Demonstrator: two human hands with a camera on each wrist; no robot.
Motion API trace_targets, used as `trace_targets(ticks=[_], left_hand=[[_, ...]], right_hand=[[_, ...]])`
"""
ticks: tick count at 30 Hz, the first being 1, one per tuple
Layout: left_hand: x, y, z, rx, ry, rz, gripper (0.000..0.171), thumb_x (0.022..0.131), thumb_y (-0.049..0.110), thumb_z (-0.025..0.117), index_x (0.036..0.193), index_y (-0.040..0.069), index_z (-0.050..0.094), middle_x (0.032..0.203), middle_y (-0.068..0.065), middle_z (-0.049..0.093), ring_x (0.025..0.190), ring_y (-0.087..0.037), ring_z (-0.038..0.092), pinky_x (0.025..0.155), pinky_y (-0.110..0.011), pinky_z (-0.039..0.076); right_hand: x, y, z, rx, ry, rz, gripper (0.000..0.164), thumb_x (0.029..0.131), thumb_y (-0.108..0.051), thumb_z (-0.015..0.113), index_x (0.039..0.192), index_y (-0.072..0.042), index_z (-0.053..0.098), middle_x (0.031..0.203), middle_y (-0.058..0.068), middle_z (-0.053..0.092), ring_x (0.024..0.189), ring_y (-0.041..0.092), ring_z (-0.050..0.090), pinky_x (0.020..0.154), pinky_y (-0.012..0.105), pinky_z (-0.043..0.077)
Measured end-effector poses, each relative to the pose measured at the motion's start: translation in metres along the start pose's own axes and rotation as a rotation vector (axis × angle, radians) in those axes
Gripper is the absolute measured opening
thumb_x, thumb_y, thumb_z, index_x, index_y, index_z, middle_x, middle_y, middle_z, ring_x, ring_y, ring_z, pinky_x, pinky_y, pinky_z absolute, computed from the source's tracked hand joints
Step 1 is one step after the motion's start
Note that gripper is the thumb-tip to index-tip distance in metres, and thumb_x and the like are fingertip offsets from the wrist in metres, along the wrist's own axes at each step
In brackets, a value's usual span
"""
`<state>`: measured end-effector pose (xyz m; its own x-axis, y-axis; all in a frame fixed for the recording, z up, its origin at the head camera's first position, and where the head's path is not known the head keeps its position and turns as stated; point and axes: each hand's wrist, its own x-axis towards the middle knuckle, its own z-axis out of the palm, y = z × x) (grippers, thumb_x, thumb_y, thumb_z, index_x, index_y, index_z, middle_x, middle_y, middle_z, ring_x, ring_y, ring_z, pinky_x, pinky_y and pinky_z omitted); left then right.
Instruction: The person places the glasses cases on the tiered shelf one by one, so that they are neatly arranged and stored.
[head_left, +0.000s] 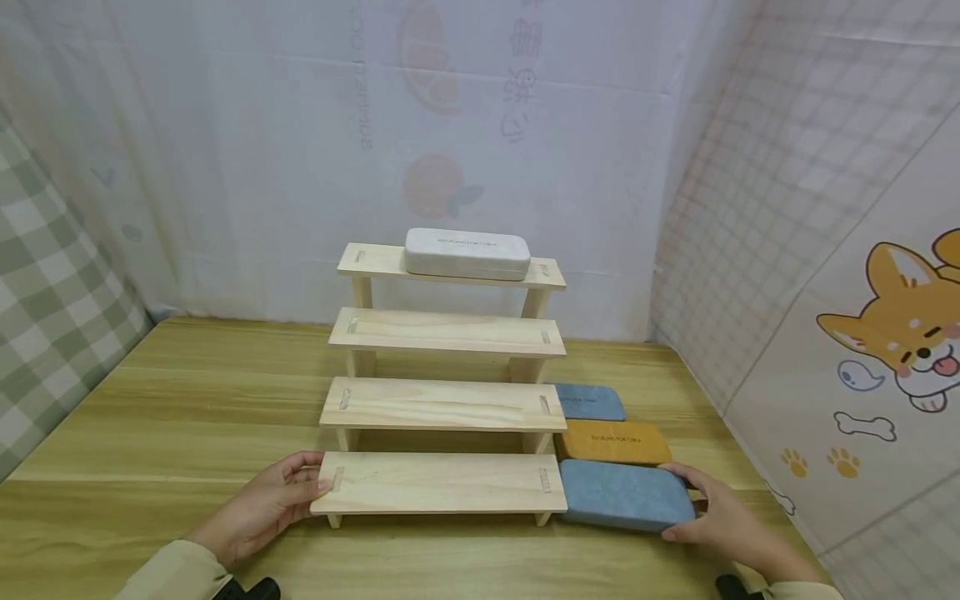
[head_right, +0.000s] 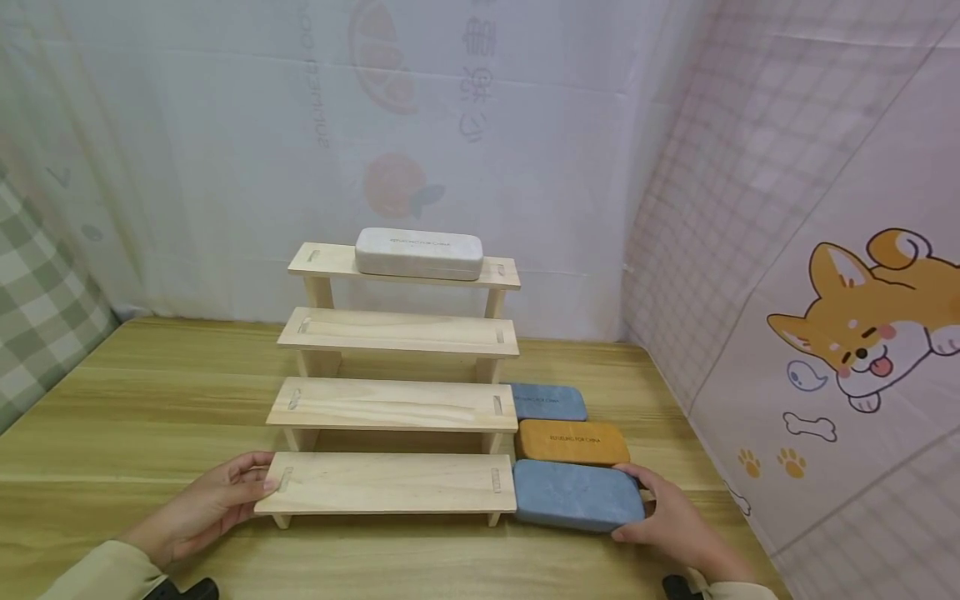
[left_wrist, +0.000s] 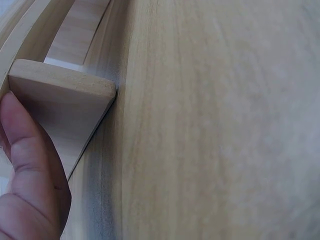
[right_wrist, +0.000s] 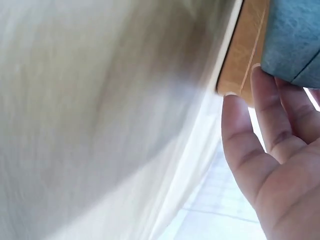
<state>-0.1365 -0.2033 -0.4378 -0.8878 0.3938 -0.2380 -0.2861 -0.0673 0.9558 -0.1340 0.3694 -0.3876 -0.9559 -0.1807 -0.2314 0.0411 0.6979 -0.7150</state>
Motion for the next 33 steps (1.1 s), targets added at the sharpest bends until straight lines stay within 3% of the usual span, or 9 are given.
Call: trace_targets(ticks=[9,16,20,27,30,33], left_hand=[[0.0,0.0,0.0,-0.007,-0.001,0.0,0.067,0.097,0.01,0.058,0.14,-0.017,0.015,0.112,-0.007,0.055,0.097,-0.014,0.059,0.084,-0.029,0.053],[0.0,0.0,-0.001,-0.01,-0.006,0.004,0.067,0.096,0.01,0.058,0.14,-0.017,0.014,0.111,-0.006,0.055,0.097,-0.014,0.06,0.084,-0.029,0.053],[0.0,0.0,-0.001,-0.012,-0.006,0.003,0.068,0.097,0.01,0.057,0.141,-0.017,0.013,0.112,-0.007,0.055,0.097,-0.014,0.06,0.084,-0.029,0.053],[-0.001,0.0,-0.001,-0.005,-0.008,0.0,0.067,0.097,0.011,0.058,0.14,-0.017,0.015,0.112,-0.007,0.055,0.097,-0.014,0.06,0.084,-0.029,0.053],[-0.001,0.0,-0.001,-0.005,-0.009,0.001,0.067,0.097,0.01,0.057,0.14,-0.017,0.015,0.112,-0.007,0.055,0.097,-0.014,0.06,0.084,-0.029,0.053],[-0.001,0.0,-0.001,-0.003,-0.011,0.003,0.065,0.097,0.01,0.057,0.14,-0.017,0.016,0.111,-0.007,0.056,0.097,-0.014,0.06,0.084,-0.029,0.053]], right_hand=[[-0.007,-0.001,-0.014,-0.058,0.026,0.031,0.099,0.073,-0.022,0.085,0.145,0.011,0.025,0.142,0.04,0.028,0.109,0.043,0.056,0.079,0.035,0.053],[-0.012,-0.004,-0.025,-0.013,0.063,-0.031,0.092,0.077,-0.014,0.081,0.145,0.009,0.025,0.143,0.039,0.026,0.112,0.05,0.053,0.075,0.031,0.054],[-0.013,-0.008,-0.031,0.008,0.093,-0.065,0.085,0.078,-0.011,0.079,0.143,0.009,0.028,0.141,0.037,0.031,0.108,0.046,0.056,0.07,0.03,0.055],[-0.01,-0.022,-0.05,-0.087,0.143,-0.098,0.085,0.08,-0.012,0.079,0.144,0.008,0.028,0.139,0.035,0.035,0.111,0.045,0.053,0.069,0.025,0.052],[-0.007,-0.03,-0.056,-0.091,0.154,-0.114,0.085,0.08,-0.014,0.078,0.145,0.005,0.027,0.139,0.031,0.037,0.111,0.036,0.055,0.069,0.025,0.052],[-0.004,-0.039,-0.063,-0.099,0.175,-0.151,0.082,0.081,-0.014,0.078,0.145,0.003,0.029,0.138,0.021,0.041,0.105,0.012,0.057,0.07,0.025,0.052]])
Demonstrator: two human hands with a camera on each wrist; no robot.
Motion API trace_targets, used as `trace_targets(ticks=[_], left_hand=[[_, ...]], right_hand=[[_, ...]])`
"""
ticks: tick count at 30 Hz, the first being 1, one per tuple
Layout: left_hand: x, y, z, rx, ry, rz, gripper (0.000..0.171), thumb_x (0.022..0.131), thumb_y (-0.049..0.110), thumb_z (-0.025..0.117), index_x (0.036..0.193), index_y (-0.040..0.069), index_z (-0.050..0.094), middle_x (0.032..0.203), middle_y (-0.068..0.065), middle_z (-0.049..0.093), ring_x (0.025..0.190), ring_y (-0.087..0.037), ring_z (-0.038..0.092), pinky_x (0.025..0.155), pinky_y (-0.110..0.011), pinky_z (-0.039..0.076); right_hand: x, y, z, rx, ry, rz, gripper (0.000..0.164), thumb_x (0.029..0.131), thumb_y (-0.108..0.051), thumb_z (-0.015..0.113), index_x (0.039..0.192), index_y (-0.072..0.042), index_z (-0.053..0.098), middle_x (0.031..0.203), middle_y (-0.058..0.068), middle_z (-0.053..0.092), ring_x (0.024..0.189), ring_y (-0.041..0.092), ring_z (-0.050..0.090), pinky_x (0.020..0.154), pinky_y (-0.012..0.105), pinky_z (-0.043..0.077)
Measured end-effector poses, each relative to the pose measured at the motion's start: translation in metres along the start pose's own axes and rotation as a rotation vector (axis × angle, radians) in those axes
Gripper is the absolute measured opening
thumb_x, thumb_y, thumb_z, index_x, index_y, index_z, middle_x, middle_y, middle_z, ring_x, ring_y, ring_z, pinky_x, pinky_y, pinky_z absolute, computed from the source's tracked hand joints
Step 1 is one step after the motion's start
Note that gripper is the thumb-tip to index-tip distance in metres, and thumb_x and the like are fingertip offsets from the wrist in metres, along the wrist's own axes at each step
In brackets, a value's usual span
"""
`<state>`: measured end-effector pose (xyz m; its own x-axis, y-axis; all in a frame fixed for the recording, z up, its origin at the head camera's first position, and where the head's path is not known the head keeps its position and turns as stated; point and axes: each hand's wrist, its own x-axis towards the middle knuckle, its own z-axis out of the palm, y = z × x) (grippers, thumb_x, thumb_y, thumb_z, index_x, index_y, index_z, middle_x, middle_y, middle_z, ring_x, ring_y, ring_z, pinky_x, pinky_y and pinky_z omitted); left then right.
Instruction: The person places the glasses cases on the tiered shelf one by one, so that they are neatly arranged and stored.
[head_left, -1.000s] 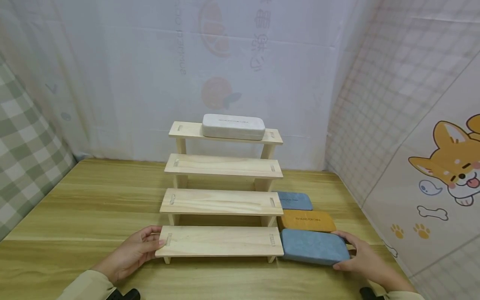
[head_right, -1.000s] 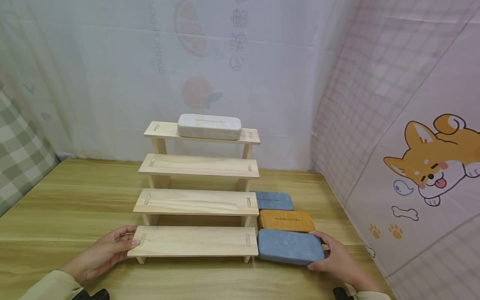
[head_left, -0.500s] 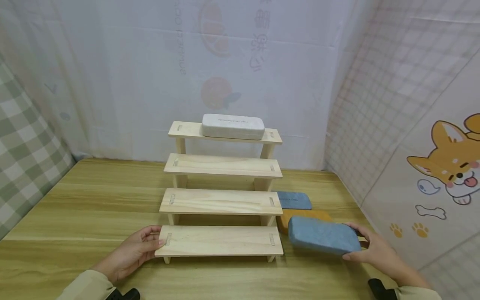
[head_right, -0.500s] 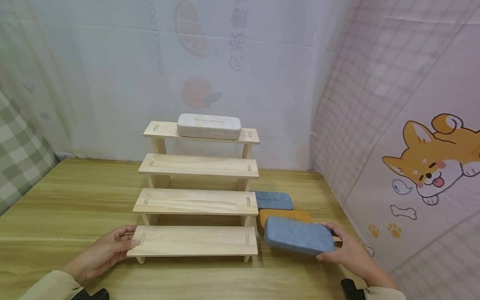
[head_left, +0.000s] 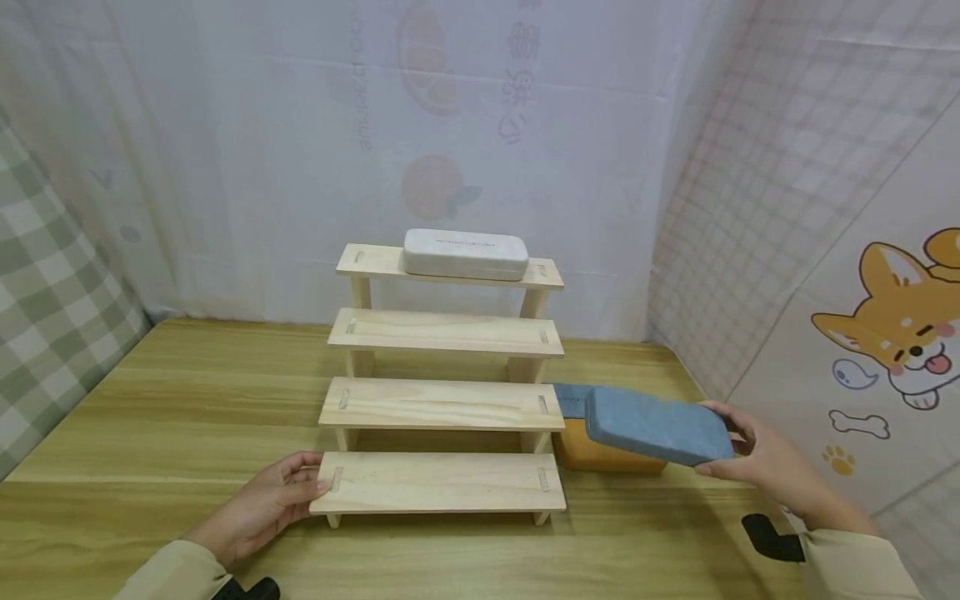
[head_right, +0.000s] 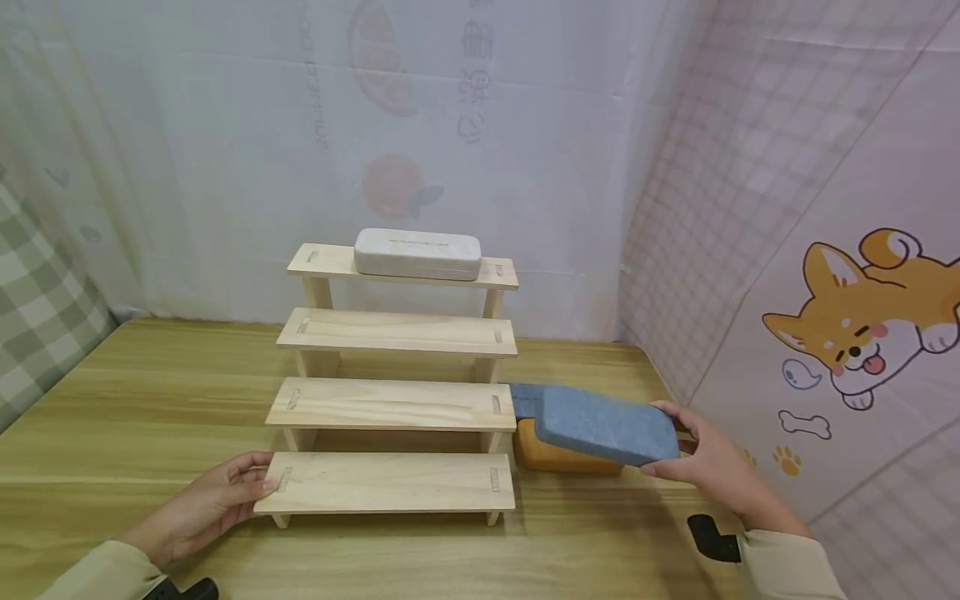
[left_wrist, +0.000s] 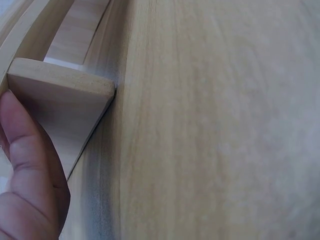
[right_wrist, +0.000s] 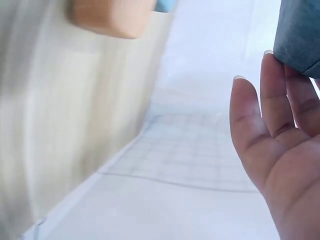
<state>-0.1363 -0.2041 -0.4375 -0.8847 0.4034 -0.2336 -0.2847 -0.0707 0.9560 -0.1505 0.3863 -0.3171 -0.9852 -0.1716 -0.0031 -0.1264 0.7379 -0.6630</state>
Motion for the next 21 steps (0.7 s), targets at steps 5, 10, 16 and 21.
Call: trace_targets(ticks=[5,10,16,21], left_hand=[[0.0,0.0,0.0,0.007,0.006,-0.009,0.068,0.097,0.01,0.057,0.141,-0.017,0.014,0.112,-0.007,0.055,0.097,-0.014,0.059,0.083,-0.029,0.053],[-0.001,0.001,0.0,0.026,0.009,-0.018,0.071,0.097,0.012,0.057,0.141,-0.017,0.01,0.113,-0.008,0.054,0.097,-0.014,0.059,0.083,-0.029,0.052],[-0.001,0.0,-0.001,0.04,0.002,-0.013,0.07,0.098,0.012,0.056,0.141,-0.017,0.01,0.113,-0.007,0.054,0.097,-0.013,0.058,0.083,-0.028,0.052],[-0.001,0.001,-0.002,0.037,-0.013,-0.014,0.068,0.098,0.012,0.056,0.141,-0.017,0.011,0.112,-0.005,0.055,0.097,-0.013,0.059,0.082,-0.027,0.052]], right_hand=[[0.012,-0.015,-0.01,-0.03,0.031,-0.055,0.079,0.081,-0.013,0.078,0.145,0.0,0.033,0.131,0.007,0.045,0.096,-0.008,0.052,0.07,0.023,0.051],[0.025,-0.039,-0.018,-0.038,0.032,-0.079,0.081,0.079,-0.012,0.08,0.145,-0.001,0.034,0.126,0.014,0.049,0.094,0.001,0.057,0.07,0.024,0.051],[0.049,-0.067,-0.017,-0.017,-0.039,-0.086,0.079,0.08,-0.02,0.081,0.144,-0.011,0.037,0.129,0.017,0.051,0.105,0.021,0.057,0.074,0.029,0.052],[0.069,-0.087,-0.011,0.002,-0.084,-0.085,0.081,0.078,-0.028,0.082,0.145,-0.017,0.037,0.132,0.013,0.05,0.116,0.034,0.054,0.083,0.04,0.051]])
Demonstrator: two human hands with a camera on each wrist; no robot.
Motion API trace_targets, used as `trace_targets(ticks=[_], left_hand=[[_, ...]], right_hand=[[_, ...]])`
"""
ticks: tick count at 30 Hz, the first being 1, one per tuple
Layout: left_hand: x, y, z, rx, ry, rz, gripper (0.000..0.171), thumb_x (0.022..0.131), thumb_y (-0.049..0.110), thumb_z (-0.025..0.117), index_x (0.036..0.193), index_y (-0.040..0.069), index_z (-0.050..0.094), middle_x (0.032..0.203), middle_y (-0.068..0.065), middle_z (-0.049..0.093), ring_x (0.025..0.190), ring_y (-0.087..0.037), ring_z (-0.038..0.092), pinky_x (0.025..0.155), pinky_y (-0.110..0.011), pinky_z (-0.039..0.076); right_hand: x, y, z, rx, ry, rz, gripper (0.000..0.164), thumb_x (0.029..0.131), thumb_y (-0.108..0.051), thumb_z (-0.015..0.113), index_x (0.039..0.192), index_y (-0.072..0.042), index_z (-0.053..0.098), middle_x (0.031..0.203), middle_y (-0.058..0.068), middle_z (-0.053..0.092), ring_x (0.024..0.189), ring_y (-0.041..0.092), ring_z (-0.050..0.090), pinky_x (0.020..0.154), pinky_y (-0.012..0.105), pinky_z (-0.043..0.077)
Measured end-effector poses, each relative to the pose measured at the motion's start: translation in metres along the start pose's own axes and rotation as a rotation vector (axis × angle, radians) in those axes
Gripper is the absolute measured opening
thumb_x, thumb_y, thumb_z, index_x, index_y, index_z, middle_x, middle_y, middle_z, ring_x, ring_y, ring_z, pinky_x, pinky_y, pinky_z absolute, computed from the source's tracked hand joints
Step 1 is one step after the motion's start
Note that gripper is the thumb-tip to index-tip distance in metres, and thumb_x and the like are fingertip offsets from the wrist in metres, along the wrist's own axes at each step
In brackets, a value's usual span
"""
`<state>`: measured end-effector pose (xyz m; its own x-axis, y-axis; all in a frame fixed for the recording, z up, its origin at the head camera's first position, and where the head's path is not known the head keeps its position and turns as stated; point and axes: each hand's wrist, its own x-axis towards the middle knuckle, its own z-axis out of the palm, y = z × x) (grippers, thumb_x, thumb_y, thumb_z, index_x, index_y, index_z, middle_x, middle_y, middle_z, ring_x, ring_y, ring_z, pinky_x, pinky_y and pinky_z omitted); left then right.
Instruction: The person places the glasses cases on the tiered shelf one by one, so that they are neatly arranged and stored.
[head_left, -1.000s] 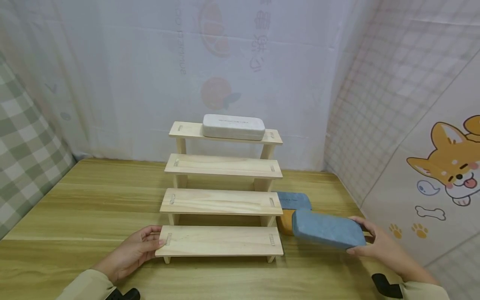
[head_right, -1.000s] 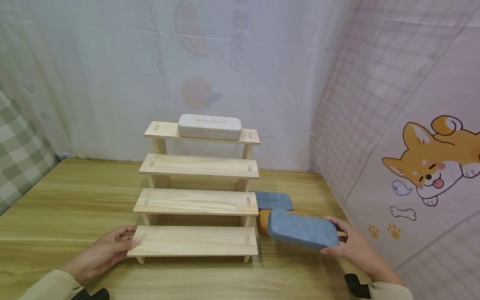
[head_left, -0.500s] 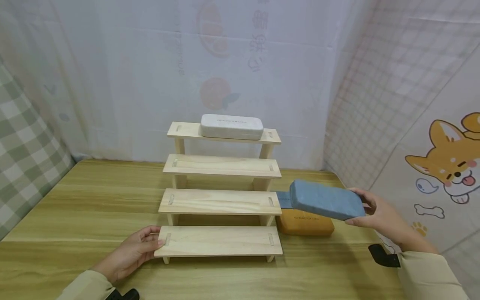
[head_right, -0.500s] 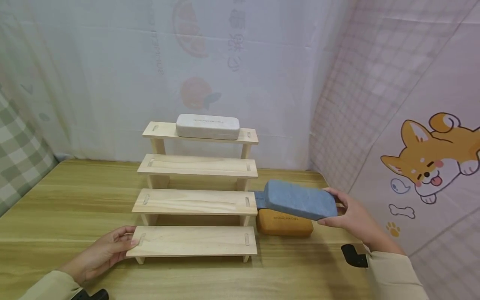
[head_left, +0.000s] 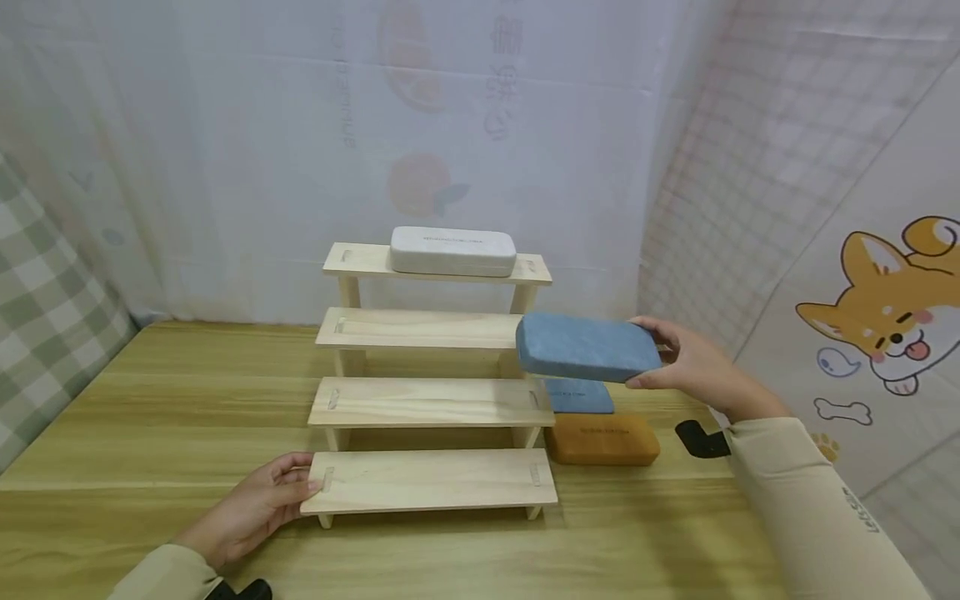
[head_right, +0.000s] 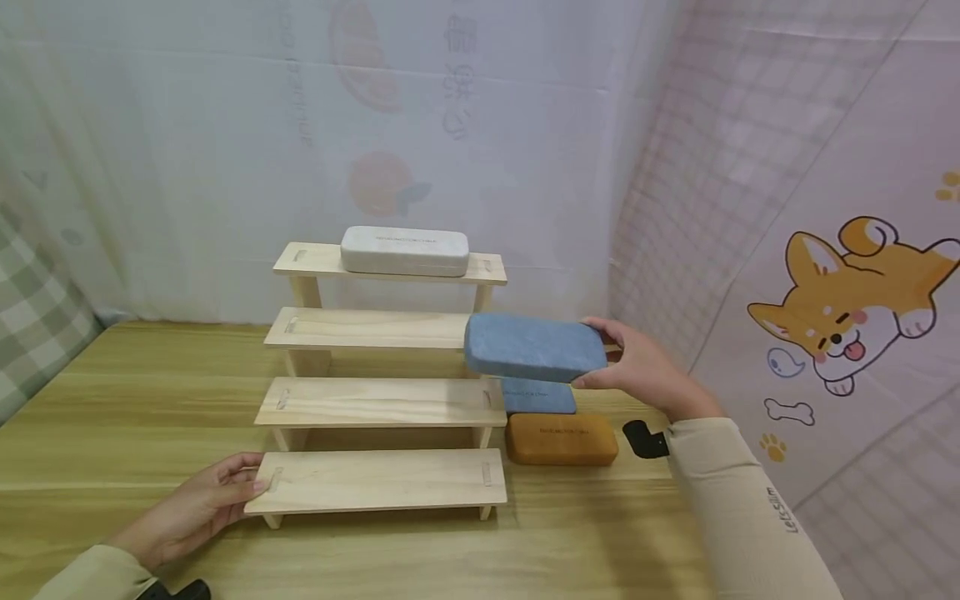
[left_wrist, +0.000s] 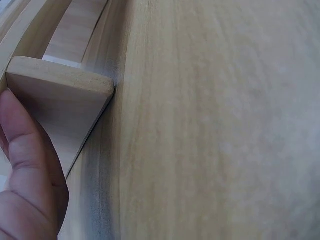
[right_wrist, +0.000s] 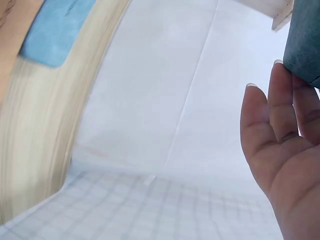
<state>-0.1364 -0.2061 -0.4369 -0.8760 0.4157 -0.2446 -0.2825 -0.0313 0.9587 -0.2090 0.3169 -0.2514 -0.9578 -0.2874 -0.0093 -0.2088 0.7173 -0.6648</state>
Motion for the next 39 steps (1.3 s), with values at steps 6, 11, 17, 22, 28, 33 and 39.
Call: trace_targets(ticks=[6,11,17,22,28,33,39], left_hand=[[0.001,0.0,-0.001,-0.009,-0.009,0.0,0.066,0.098,0.012,0.055,0.141,-0.017,0.013,0.112,-0.005,0.055,0.098,-0.013,0.059,0.083,-0.027,0.052],[0.001,-0.001,-0.002,-0.021,-0.001,-0.002,0.067,0.098,0.011,0.056,0.141,-0.017,0.012,0.112,-0.004,0.055,0.098,-0.012,0.059,0.083,-0.027,0.052],[0.001,-0.001,-0.002,-0.029,0.0,-0.002,0.067,0.097,0.01,0.056,0.14,-0.017,0.013,0.111,-0.004,0.055,0.097,-0.012,0.059,0.082,-0.028,0.052],[0.002,-0.001,-0.002,-0.033,-0.01,0.003,0.066,0.098,0.01,0.055,0.141,-0.017,0.013,0.112,-0.004,0.055,0.098,-0.012,0.059,0.083,-0.028,0.052],[0.002,-0.001,-0.003,-0.038,-0.014,0.004,0.066,0.098,0.01,0.055,0.141,-0.016,0.013,0.112,-0.004,0.055,0.098,-0.012,0.059,0.083,-0.027,0.052],[0.001,0.0,-0.003,-0.04,-0.021,-0.001,0.065,0.099,0.011,0.054,0.141,-0.016,0.013,0.113,-0.003,0.055,0.099,-0.012,0.059,0.084,-0.027,0.052],[0.0,0.001,-0.003,-0.038,-0.02,-0.008,0.066,0.099,0.011,0.054,0.142,-0.016,0.011,0.113,-0.004,0.055,0.099,-0.012,0.059,0.084,-0.027,0.052]], right_hand=[[0.023,-0.019,0.01,0.004,-0.015,0.011,0.09,0.076,-0.035,0.083,0.149,-0.019,0.033,0.146,0.013,0.039,0.129,0.039,0.044,0.093,0.054,0.046],[0.042,-0.033,0.02,0.05,-0.02,-0.015,0.085,0.074,-0.031,0.085,0.144,-0.017,0.039,0.134,0.01,0.05,0.118,0.033,0.054,0.086,0.042,0.052],[0.059,-0.048,0.032,0.072,-0.027,-0.053,0.08,0.073,-0.024,0.085,0.14,-0.014,0.044,0.128,0.012,0.053,0.108,0.031,0.058,0.082,0.037,0.053],[0.069,-0.055,0.041,0.077,-0.022,-0.059,0.079,0.071,-0.024,0.087,0.138,-0.015,0.047,0.125,0.012,0.055,0.105,0.031,0.059,0.082,0.037,0.053],[0.081,-0.063,0.05,0.077,-0.023,-0.074,0.082,0.069,-0.023,0.087,0.139,-0.013,0.046,0.125,0.012,0.055,0.109,0.031,0.057,0.083,0.037,0.053],[0.089,-0.07,0.057,0.104,-0.054,-0.087,0.078,0.069,-0.019,0.087,0.136,-0.014,0.047,0.123,0.012,0.054,0.108,0.033,0.056,0.08,0.038,0.053],[0.096,-0.079,0.064,0.097,-0.064,-0.081,0.087,0.069,-0.021,0.087,0.143,-0.014,0.042,0.126,0.012,0.052,0.115,0.033,0.054,0.087,0.043,0.051]])
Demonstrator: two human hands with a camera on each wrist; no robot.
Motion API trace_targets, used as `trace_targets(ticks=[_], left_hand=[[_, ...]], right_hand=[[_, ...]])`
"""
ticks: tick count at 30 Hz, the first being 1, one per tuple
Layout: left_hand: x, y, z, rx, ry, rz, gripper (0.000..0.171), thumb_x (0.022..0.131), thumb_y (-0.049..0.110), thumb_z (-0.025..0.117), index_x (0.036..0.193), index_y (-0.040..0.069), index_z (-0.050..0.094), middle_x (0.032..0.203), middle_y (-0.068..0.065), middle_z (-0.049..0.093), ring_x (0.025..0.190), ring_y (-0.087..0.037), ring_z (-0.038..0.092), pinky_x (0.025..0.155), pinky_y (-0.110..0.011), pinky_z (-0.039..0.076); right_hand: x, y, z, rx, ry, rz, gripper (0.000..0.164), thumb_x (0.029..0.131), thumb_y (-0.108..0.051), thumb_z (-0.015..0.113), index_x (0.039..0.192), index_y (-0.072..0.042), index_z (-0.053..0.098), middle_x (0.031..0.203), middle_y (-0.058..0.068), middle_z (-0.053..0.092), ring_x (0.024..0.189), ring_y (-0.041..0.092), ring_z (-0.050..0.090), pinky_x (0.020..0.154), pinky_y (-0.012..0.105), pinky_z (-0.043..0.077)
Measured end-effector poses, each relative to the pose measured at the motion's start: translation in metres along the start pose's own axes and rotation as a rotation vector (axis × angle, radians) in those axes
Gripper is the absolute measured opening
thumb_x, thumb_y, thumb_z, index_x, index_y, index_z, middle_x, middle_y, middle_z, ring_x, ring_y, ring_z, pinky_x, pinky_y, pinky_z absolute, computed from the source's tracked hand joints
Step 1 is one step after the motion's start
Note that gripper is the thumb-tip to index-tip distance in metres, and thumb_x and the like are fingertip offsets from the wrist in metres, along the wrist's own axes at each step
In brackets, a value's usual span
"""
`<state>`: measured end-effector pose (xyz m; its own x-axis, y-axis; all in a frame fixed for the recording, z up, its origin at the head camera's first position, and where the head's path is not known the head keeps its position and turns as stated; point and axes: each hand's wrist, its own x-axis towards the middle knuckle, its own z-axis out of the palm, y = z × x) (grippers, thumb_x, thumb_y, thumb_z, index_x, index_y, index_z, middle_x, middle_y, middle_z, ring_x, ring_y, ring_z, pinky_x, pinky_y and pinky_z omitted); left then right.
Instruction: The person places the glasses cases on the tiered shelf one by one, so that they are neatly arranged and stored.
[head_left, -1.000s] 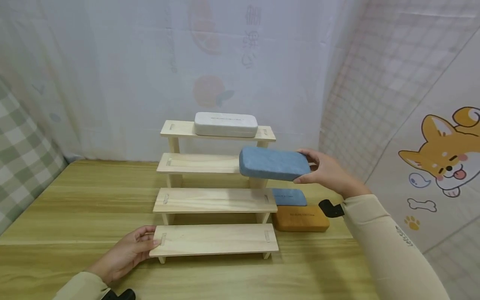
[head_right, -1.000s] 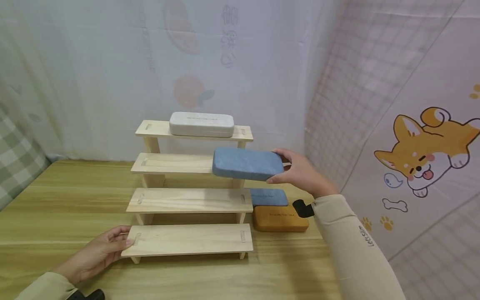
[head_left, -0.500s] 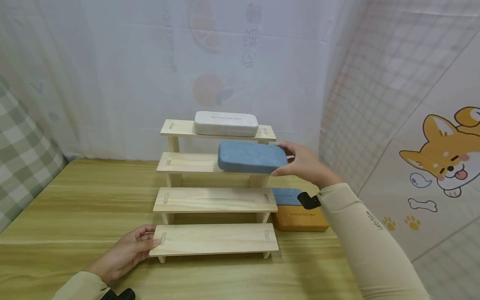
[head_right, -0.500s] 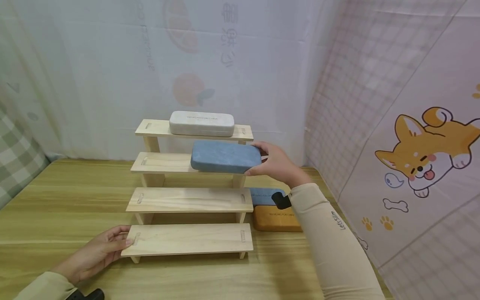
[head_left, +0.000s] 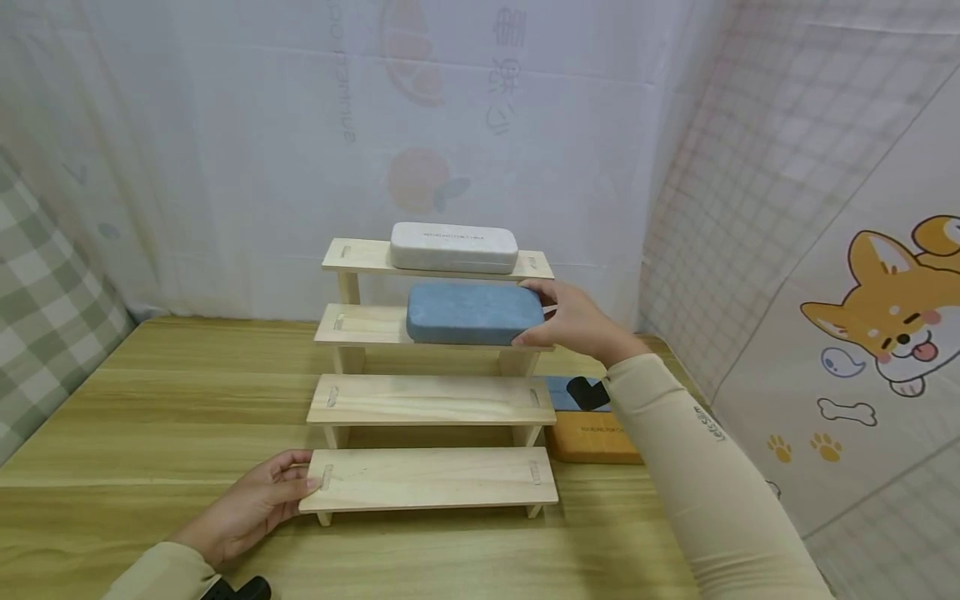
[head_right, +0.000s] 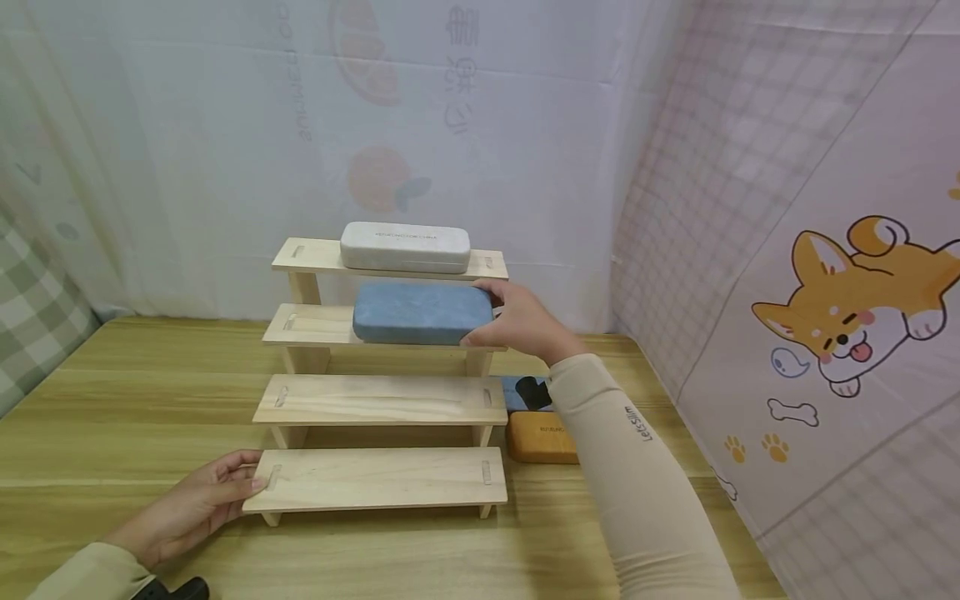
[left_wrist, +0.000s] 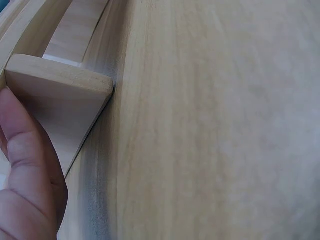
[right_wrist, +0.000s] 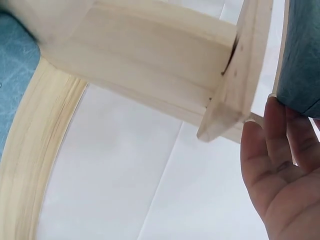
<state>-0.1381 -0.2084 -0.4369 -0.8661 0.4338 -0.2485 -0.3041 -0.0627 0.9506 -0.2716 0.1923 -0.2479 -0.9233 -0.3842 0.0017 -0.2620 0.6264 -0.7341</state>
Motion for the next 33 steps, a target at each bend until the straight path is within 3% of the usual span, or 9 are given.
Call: trace_targets(ticks=[6,15,33], left_hand=[[0.0,0.0,0.0,-0.001,0.002,0.004,0.065,0.099,0.01,0.054,0.141,-0.016,0.013,0.112,-0.004,0.055,0.099,-0.012,0.059,0.084,-0.027,0.052],[0.0,-0.001,0.0,-0.003,0.007,0.004,0.066,0.098,0.01,0.055,0.141,-0.016,0.013,0.112,-0.004,0.055,0.099,-0.012,0.059,0.084,-0.027,0.052],[0.001,-0.001,0.0,-0.006,0.008,0.006,0.065,0.098,0.01,0.055,0.141,-0.016,0.014,0.111,-0.005,0.055,0.098,-0.012,0.059,0.084,-0.027,0.052]], right_hand=[[0.006,-0.005,0.006,-0.022,-0.009,0.021,0.094,0.07,-0.024,0.087,0.149,-0.015,0.036,0.132,0.009,0.05,0.12,0.031,0.05,0.09,0.045,0.05],[0.016,-0.009,0.017,-0.029,-0.02,-0.025,0.089,0.071,-0.023,0.086,0.146,-0.012,0.04,0.115,0.008,0.055,0.096,0.025,0.053,0.077,0.036,0.05],[0.02,-0.01,0.024,-0.017,-0.043,-0.005,0.089,0.073,-0.022,0.085,0.147,-0.014,0.038,0.122,0.009,0.056,0.1,0.024,0.056,0.079,0.035,0.051]])
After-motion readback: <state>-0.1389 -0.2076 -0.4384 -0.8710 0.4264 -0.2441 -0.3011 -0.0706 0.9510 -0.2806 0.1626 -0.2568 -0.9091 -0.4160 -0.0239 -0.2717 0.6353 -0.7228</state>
